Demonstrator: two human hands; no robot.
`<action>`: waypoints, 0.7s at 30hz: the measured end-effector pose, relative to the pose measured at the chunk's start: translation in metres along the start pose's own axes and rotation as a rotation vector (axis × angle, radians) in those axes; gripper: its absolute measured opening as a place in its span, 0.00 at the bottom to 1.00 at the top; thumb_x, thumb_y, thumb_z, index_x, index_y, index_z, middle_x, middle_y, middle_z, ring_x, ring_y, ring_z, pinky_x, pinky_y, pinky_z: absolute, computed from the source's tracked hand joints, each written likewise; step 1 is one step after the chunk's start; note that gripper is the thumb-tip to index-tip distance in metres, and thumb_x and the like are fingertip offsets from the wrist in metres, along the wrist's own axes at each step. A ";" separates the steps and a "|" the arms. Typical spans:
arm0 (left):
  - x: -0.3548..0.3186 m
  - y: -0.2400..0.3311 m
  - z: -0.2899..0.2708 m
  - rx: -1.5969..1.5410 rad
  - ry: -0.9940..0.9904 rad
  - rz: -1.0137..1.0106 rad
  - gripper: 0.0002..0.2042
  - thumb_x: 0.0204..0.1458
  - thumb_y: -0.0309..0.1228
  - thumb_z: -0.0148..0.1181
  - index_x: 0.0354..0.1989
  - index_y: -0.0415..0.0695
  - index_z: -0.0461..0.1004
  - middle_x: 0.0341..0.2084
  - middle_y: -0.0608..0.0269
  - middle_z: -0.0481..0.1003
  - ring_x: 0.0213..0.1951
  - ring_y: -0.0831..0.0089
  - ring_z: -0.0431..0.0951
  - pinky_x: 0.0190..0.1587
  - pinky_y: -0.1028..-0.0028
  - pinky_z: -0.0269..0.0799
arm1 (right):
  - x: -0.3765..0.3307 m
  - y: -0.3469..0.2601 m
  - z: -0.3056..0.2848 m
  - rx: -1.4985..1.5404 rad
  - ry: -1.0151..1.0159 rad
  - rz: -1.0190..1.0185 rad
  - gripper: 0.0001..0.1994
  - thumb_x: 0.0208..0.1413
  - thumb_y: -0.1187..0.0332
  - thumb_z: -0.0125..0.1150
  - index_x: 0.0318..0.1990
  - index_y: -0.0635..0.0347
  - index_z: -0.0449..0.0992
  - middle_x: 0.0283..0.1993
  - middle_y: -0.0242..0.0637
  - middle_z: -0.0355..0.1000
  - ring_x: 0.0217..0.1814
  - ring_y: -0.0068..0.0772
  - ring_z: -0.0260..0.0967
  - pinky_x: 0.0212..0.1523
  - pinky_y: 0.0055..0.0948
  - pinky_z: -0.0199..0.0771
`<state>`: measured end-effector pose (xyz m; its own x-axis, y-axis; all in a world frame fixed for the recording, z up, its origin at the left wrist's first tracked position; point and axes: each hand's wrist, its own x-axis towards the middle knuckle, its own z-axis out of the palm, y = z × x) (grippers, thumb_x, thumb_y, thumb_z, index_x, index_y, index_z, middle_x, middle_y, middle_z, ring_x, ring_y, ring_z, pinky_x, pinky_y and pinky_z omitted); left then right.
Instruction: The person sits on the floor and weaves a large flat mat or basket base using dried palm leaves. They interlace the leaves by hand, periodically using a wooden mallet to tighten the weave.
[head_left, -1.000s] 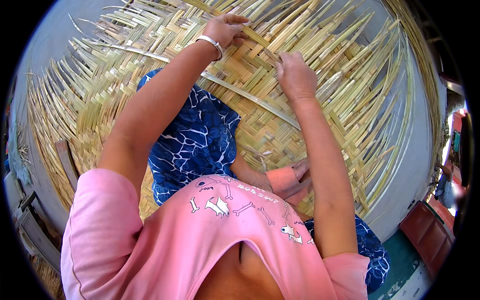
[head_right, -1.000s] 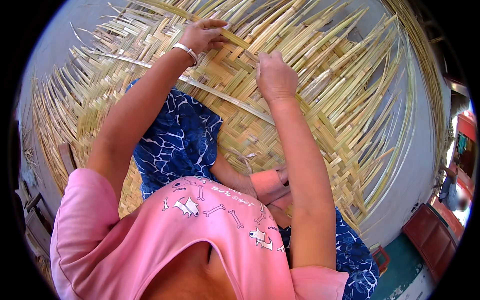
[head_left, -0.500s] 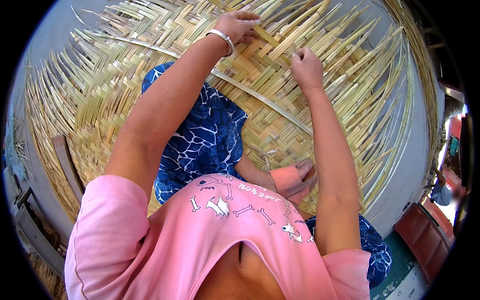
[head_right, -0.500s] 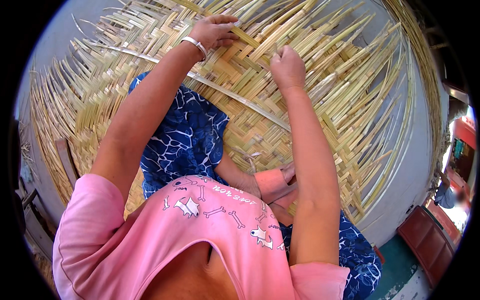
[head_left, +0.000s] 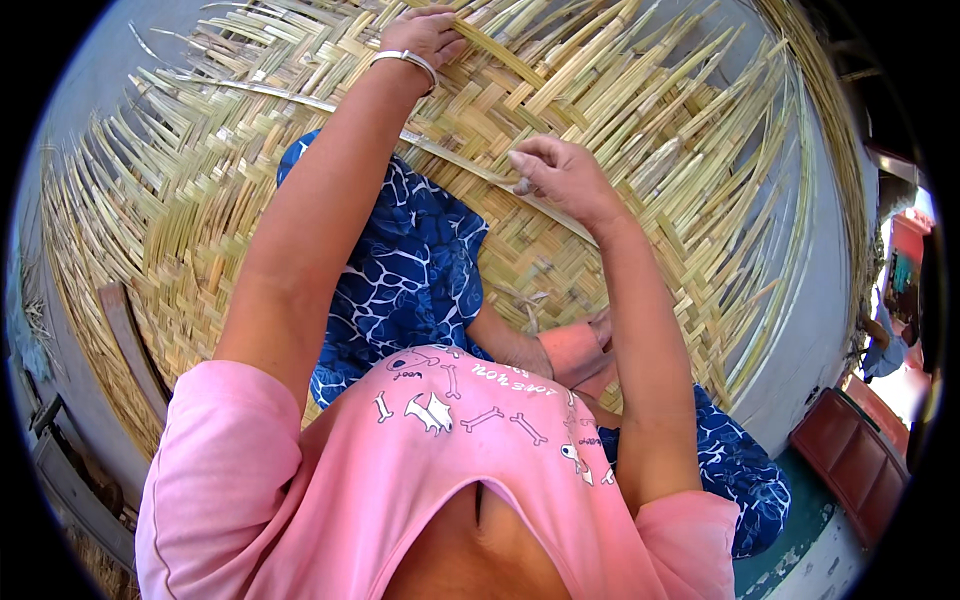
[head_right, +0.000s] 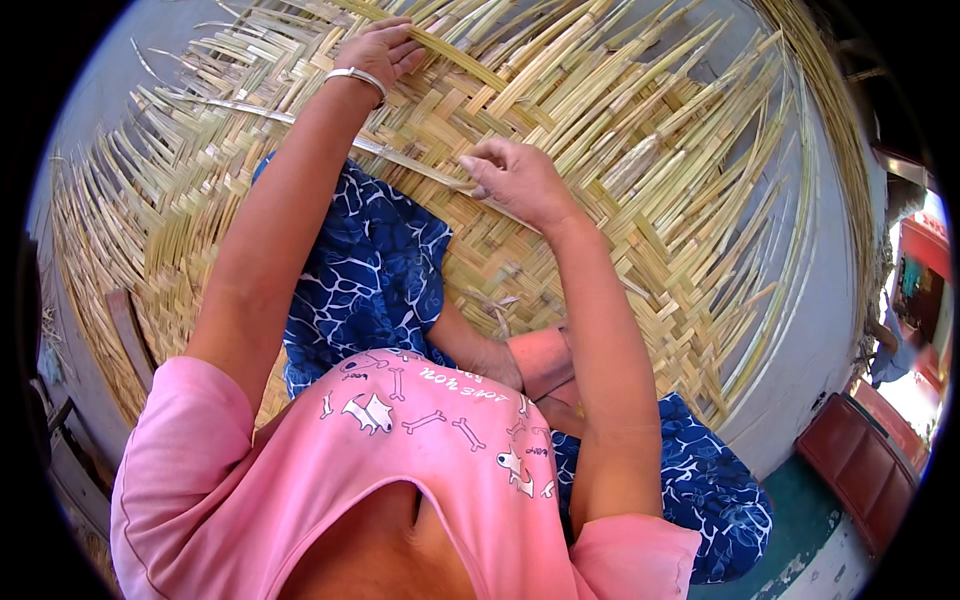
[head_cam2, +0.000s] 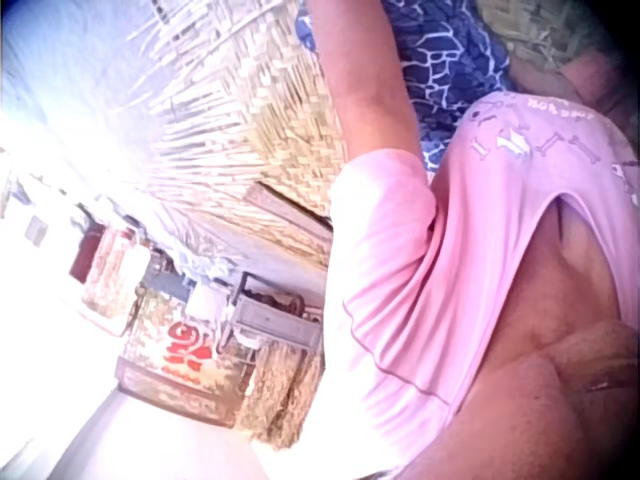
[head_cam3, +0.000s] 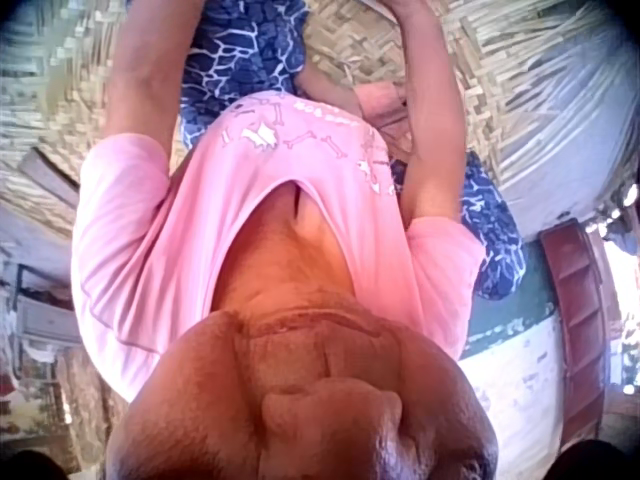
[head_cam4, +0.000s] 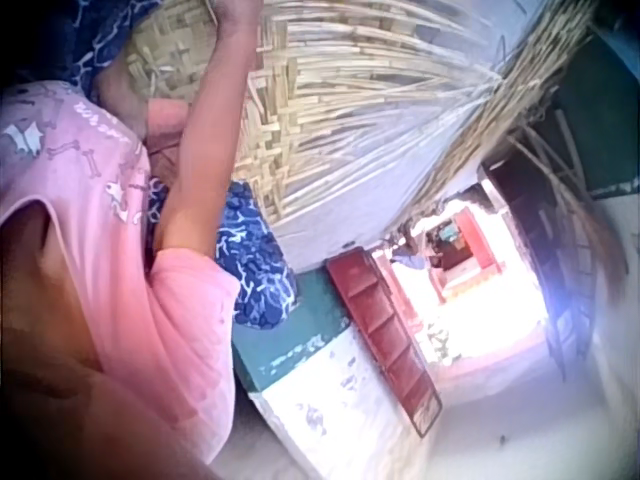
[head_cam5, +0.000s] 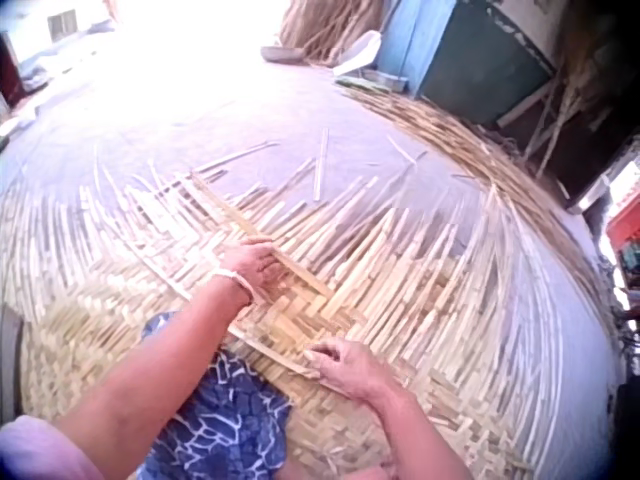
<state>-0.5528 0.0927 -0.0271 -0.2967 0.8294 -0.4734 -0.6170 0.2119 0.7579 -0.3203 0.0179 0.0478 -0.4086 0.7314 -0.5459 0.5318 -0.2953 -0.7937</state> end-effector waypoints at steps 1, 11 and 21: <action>-0.005 0.006 0.004 -0.038 0.069 -0.011 0.10 0.52 0.21 0.56 0.43 0.36 0.70 0.38 0.53 0.75 0.39 0.60 0.78 0.41 0.66 0.79 | -0.001 -0.001 0.005 -0.203 0.064 -0.076 0.12 0.56 0.66 0.54 0.44 0.63 0.73 0.44 0.43 0.73 0.38 0.39 0.74 0.41 0.34 0.73; 0.011 0.004 -0.006 0.015 0.052 -0.106 0.09 0.55 0.29 0.57 0.42 0.40 0.71 0.36 0.53 0.76 0.40 0.61 0.79 0.35 0.68 0.78 | 0.017 0.056 0.020 -1.073 0.666 -0.392 0.22 0.53 0.62 0.53 0.53 0.64 0.66 0.59 0.46 0.62 0.63 0.45 0.57 0.62 0.40 0.54; 0.009 0.002 0.006 -0.008 0.156 -0.077 0.11 0.54 0.28 0.57 0.44 0.38 0.69 0.37 0.52 0.75 0.39 0.57 0.78 0.35 0.64 0.79 | 0.015 0.043 0.008 -1.065 0.582 -0.405 0.13 0.51 0.63 0.52 0.41 0.60 0.71 0.50 0.42 0.68 0.55 0.42 0.64 0.54 0.42 0.61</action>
<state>-0.5528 0.1039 -0.0273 -0.3577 0.7204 -0.5941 -0.6476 0.2670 0.7137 -0.3093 0.0114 0.0031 -0.4403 0.8928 0.0952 0.8850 0.4494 -0.1216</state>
